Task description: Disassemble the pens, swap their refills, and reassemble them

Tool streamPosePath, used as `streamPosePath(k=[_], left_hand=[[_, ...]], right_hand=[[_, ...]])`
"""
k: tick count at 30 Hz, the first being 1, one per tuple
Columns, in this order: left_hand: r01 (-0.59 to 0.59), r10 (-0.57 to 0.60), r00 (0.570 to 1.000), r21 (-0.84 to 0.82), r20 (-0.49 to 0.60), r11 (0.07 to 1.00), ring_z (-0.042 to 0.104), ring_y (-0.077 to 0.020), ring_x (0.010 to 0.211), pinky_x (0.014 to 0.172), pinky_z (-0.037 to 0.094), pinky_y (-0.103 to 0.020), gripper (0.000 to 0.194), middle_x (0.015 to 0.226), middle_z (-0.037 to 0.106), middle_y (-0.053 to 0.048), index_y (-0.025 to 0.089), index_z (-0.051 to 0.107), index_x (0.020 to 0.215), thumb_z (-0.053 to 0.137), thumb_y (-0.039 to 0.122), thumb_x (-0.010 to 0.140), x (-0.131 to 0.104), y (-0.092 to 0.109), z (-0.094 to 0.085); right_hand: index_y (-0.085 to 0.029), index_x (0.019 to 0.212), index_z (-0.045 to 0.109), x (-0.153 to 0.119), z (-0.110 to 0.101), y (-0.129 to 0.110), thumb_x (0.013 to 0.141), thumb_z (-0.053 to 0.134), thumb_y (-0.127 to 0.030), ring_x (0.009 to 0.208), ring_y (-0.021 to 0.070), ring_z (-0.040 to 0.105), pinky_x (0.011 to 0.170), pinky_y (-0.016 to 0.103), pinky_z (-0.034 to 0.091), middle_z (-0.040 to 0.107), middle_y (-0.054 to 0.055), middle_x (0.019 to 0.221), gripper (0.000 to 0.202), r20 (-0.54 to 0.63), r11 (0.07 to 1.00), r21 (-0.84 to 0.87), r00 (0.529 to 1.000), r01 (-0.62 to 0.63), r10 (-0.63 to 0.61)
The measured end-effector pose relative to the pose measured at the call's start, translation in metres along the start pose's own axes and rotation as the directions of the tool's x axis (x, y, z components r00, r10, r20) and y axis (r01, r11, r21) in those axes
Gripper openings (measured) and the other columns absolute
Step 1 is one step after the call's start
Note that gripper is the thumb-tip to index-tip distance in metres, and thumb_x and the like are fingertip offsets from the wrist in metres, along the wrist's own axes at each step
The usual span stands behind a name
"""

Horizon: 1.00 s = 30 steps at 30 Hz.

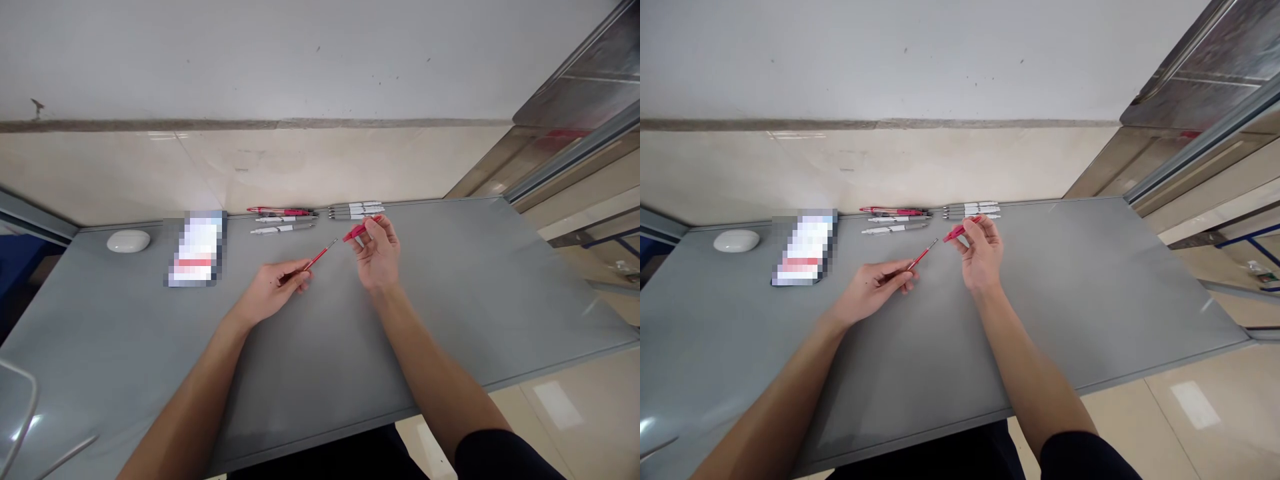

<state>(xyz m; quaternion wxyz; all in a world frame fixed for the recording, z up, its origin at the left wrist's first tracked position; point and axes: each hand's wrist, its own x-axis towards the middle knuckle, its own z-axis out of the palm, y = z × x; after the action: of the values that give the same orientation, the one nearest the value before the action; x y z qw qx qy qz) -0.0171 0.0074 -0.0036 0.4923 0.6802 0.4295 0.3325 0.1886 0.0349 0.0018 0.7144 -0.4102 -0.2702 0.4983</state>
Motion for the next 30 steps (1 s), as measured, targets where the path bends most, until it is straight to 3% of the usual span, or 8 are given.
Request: streamPosePath(k=[13, 30], left_hand=[[0.055, -0.052, 0.993, -0.02, 0.104, 0.998, 0.061, -0.0137, 0.069, 0.068, 0.055, -0.029, 0.036, 0.091, 0.069, -0.006, 0.016, 0.067, 0.113, 0.056, 0.039, 0.089, 0.0007, 0.0002, -0.0012], [0.055, -0.056, 0.995, 0.014, 0.086, 0.998, 0.061, -0.0128, 0.069, 0.068, 0.056, -0.028, 0.035, 0.092, 0.07, -0.005, 0.018, 0.067, 0.114, 0.055, 0.039, 0.09, 0.0005, -0.0011, -0.0005]], right_hand=[[-0.027, 0.082, 0.056, -0.0022, 0.0027, 0.0001, 0.069, 0.075, -0.027, 0.075, 0.0095, 0.066, 0.071, 0.026, 0.059, 0.063, -0.008, 0.084, 0.023, 0.054, 0.992, 0.125, 0.999, -0.012, 0.005], [-0.027, 0.081, 0.056, -0.0012, 0.0013, -0.0019, 0.069, 0.075, -0.027, 0.074, 0.0083, 0.065, 0.071, 0.025, 0.058, 0.064, -0.008, 0.083, 0.022, 0.058, 0.993, 0.111, 0.998, -0.031, 0.024]])
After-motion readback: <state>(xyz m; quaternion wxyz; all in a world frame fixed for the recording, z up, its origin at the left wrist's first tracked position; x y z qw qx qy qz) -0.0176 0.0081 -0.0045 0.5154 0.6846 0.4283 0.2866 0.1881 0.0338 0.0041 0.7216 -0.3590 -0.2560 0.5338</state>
